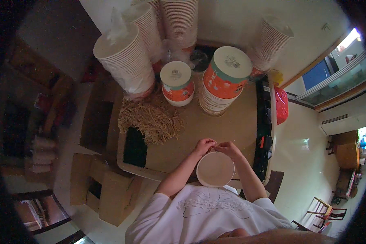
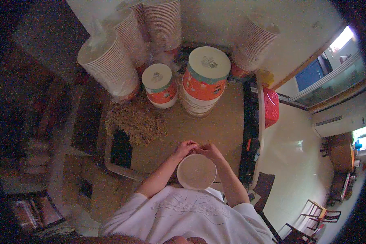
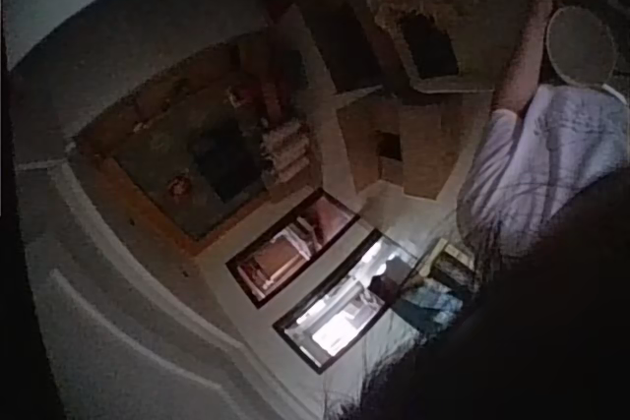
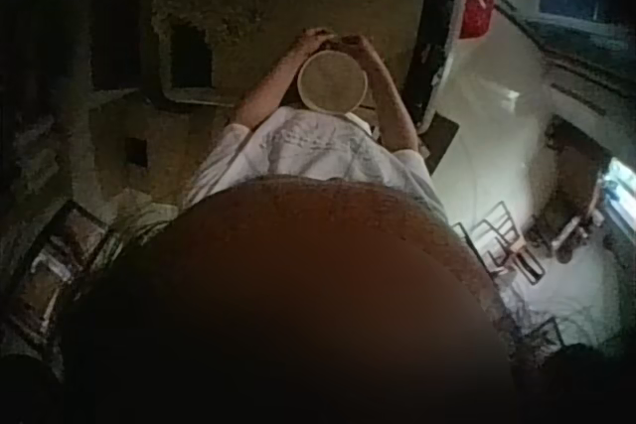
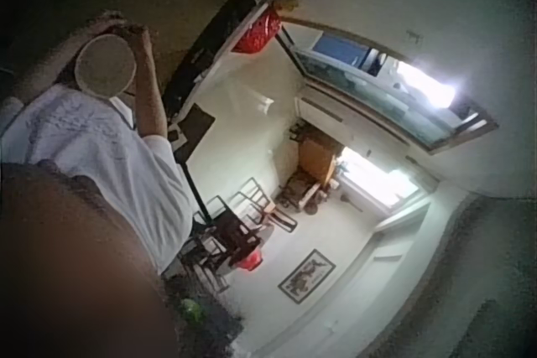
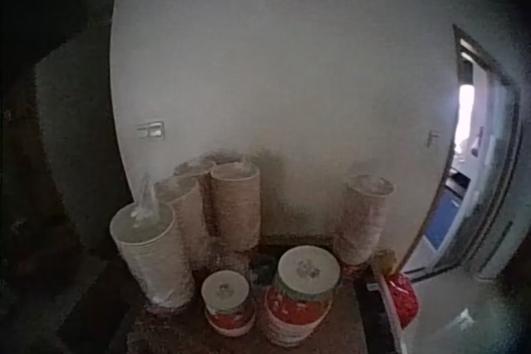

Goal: Organizing and stacking paper food containers on a workbench.

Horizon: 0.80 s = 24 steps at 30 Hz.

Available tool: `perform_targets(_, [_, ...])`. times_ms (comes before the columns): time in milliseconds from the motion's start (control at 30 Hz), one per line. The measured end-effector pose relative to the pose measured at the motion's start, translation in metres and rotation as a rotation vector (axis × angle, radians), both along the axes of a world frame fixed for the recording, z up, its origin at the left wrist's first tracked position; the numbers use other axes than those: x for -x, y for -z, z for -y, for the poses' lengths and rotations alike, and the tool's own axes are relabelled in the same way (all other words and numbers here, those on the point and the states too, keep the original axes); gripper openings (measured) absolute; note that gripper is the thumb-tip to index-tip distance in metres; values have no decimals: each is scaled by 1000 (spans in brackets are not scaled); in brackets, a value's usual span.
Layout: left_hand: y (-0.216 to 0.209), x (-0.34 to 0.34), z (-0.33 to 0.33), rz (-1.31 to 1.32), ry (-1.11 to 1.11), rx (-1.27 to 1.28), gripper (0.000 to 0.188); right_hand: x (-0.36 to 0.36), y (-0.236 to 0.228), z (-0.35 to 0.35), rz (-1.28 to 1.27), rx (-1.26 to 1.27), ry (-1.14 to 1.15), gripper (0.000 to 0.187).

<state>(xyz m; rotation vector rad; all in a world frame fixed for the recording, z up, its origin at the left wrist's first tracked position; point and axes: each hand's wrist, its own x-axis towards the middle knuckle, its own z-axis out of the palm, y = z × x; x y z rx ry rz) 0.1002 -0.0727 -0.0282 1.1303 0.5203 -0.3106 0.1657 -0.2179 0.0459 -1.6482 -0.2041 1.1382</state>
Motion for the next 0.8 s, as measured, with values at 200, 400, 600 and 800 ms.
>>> perform_targets(200, [-16,0,-1,-16,10,16,12,-2,-6,1,126,259,-82,24])
perform_targets(400, [-16,0,0,28,6,39,11,1,1,1,132,191,-5,24])
perform_targets(600, [-12,2,1,23,-14,63,11,3,0,-1,103,201,26,20])
perform_targets(800, [-5,4,-1,0,-106,120,11,2,8,0,215,194,-17,20])
